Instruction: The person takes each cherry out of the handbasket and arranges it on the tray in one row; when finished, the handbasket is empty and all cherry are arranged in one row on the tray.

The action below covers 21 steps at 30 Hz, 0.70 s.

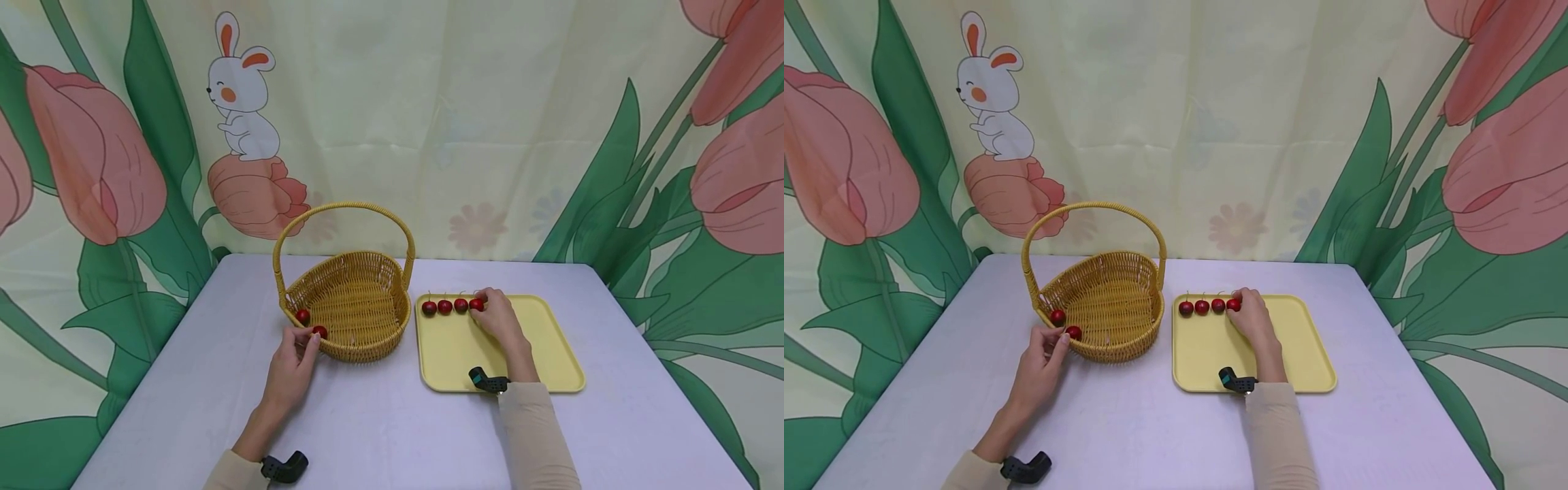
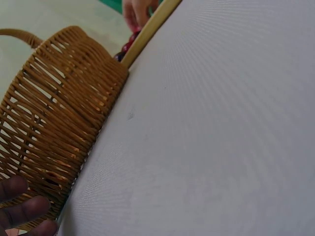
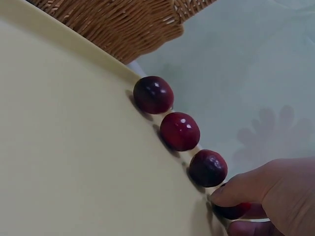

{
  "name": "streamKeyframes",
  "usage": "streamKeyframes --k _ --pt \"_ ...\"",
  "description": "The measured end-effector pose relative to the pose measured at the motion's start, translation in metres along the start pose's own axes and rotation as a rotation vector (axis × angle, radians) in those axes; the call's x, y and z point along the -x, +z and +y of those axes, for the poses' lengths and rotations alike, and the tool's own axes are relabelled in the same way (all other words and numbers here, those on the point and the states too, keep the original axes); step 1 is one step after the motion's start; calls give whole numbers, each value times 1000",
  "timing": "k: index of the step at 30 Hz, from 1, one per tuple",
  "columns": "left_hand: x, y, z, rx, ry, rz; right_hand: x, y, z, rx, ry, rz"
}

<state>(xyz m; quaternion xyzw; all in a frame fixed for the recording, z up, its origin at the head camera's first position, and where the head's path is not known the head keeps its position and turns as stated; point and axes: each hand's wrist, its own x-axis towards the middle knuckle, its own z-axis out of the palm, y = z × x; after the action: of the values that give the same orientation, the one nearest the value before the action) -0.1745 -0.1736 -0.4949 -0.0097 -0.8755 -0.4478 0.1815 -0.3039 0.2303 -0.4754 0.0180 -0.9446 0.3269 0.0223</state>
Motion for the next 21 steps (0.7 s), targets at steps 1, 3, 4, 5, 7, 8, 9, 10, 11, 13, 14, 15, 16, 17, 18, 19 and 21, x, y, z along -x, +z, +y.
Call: streamKeyframes --k 1,3,4,5,7,8,9,10,11,13,14,15,16,17,18,19,21 --pt "0 0 0 1 1 0 0 0 0 -1 -2 -1" --pt "0 0 0 1 3 0 1 -1 -1 -7 0 -6" --pt "0 0 -1 1 4 1 1 -1 -2 -8 0 -9" --pt "0 0 -1 0 6 2 2 -2 -2 -6 3 -11" --pt "0 0 -1 2 8 3 2 -4 -5 -1 8 -15" --pt "1 0 -1 4 8 3 3 -5 -6 1 12 -15" --pt "1 0 -1 5 8 2 3 -7 -7 4 14 -11" --pt "1 0 -1 7 9 2 4 -8 -9 6 14 -7" --pt "1 0 -1 8 8 2 4 -10 -10 7 14 -1" --pt "1 0 -1 10 8 2 5 -13 -14 0 4 18" --pt "1 0 -1 11 8 1 5 -14 -15 -1 -6 28" --pt "1 0 -1 10 8 -1 6 -15 -17 0 -17 39" --pt "0 0 -1 11 7 -2 6 -17 -19 1 -31 50" --pt "0 0 -1 12 7 -2 7 -18 -21 4 -45 60" --pt "0 0 -1 14 8 -3 7 -19 -23 4 -58 70" --pt "0 0 -1 16 9 -3 7 -20 -26 4 -72 78" --pt "0 0 -2 22 12 1 9 -23 -32 -1 -95 95"
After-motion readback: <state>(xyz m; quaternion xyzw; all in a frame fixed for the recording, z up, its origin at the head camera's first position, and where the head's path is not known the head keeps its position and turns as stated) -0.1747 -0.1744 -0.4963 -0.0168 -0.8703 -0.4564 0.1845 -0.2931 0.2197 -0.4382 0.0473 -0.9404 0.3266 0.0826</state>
